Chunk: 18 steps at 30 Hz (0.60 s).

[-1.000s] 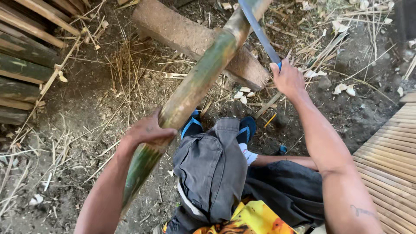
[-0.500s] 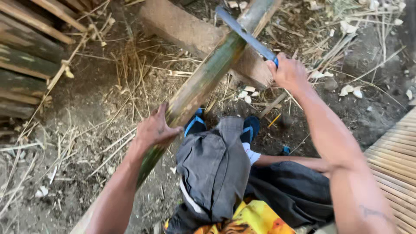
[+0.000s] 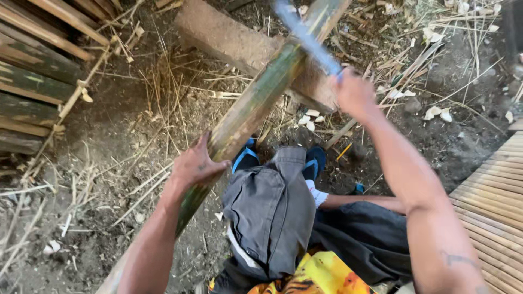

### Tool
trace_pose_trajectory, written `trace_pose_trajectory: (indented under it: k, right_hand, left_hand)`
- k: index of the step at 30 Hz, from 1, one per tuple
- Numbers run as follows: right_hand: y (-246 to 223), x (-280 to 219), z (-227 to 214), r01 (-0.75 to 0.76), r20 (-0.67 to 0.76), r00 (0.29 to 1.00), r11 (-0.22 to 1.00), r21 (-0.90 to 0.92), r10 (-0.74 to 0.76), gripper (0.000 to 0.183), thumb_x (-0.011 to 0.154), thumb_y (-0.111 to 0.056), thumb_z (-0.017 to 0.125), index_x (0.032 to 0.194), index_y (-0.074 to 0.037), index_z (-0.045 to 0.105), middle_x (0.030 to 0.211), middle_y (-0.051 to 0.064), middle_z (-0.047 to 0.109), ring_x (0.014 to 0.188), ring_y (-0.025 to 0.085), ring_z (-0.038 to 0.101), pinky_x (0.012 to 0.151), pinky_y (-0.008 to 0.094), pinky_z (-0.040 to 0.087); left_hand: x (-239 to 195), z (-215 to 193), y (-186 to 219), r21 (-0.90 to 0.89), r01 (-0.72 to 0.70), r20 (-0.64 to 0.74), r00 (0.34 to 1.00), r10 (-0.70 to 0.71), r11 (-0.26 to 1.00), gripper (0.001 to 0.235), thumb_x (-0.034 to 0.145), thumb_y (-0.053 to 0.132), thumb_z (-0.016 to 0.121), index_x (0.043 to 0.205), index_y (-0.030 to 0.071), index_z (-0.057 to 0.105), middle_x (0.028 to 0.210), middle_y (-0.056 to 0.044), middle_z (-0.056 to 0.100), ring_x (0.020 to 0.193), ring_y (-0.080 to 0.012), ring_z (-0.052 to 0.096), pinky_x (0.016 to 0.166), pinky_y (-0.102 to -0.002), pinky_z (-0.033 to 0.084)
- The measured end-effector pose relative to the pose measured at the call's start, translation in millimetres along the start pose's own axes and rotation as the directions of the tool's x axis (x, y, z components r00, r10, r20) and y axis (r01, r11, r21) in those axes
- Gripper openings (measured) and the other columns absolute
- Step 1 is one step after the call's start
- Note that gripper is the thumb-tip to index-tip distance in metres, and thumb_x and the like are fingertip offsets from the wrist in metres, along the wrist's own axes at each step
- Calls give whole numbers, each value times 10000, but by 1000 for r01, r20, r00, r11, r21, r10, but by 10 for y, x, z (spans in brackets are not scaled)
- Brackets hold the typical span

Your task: The person uses a machete to shave the outer layer of a bamboo pole resting on a wooden support. The person repeatedly strikes the bamboo to remove the outer skin, rotating the pole to access different sides.

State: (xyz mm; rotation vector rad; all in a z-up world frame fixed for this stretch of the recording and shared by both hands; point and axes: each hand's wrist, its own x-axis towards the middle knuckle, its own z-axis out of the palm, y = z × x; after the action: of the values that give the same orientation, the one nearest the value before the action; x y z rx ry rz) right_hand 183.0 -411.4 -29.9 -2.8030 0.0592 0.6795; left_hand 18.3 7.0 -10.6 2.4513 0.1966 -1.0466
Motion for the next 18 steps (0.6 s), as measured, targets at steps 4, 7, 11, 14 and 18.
trace_pose_trajectory:
  k: [4, 7, 11, 14, 18]
  right_hand:
    - [-198, -237, 218, 282, 155, 952, 954, -104, -265, 449, 1032, -471, 433, 1102, -36, 522, 839, 186, 708, 706, 359, 720, 583, 504, 570]
    - [44, -98, 261, 254, -92, 956, 944, -212, -279, 446, 1088, -494, 470, 1061, -56, 551, 834, 199, 712, 733, 379, 708, 632, 506, 567]
    - [195, 79, 260, 244, -103, 958, 947, -208, -269, 466, 1142, -476, 430, 1041, -36, 545, 791, 221, 710, 671, 373, 696, 643, 520, 548]
    - [349, 190, 306, 207, 12, 978, 961, -184, -209, 492, 1120, -513, 417, 1033, -46, 547, 799, 200, 699, 665, 361, 691, 607, 510, 565]
    - [522, 613, 195, -40, -335, 941, 999, 22, 45, 506, 1161, -507, 366, 1026, -61, 565, 807, 160, 677, 663, 333, 668, 562, 497, 562]
  left_hand:
    - [34, 92, -76, -62, -76, -40, 997, 73, 995, 1212, 661, 661, 767, 1580, 81, 232, 1113, -229, 710, 875, -356, 741, 794, -479, 620]
    - [7, 76, -79, -66, -75, -50, 996, 71, 995, 1230, 684, 630, 767, 1604, 62, 182, 1116, -245, 719, 897, -372, 734, 840, -482, 595]
    - [3, -63, 36, -116, 16, 79, 997, -7, 993, 1181, 668, 602, 725, 1618, 136, 203, 1152, -221, 711, 891, -383, 764, 816, -492, 634]
    - [-35, 5, -8, -102, 12, 54, 999, -6, 995, 1191, 681, 619, 730, 1622, 127, 192, 1177, -242, 688, 910, -397, 758, 821, -498, 640]
    - [60, 76, -44, -64, -14, 6, 1000, 15, 998, 1232, 687, 637, 743, 1632, 101, 162, 1175, -264, 697, 959, -407, 738, 894, -493, 606]
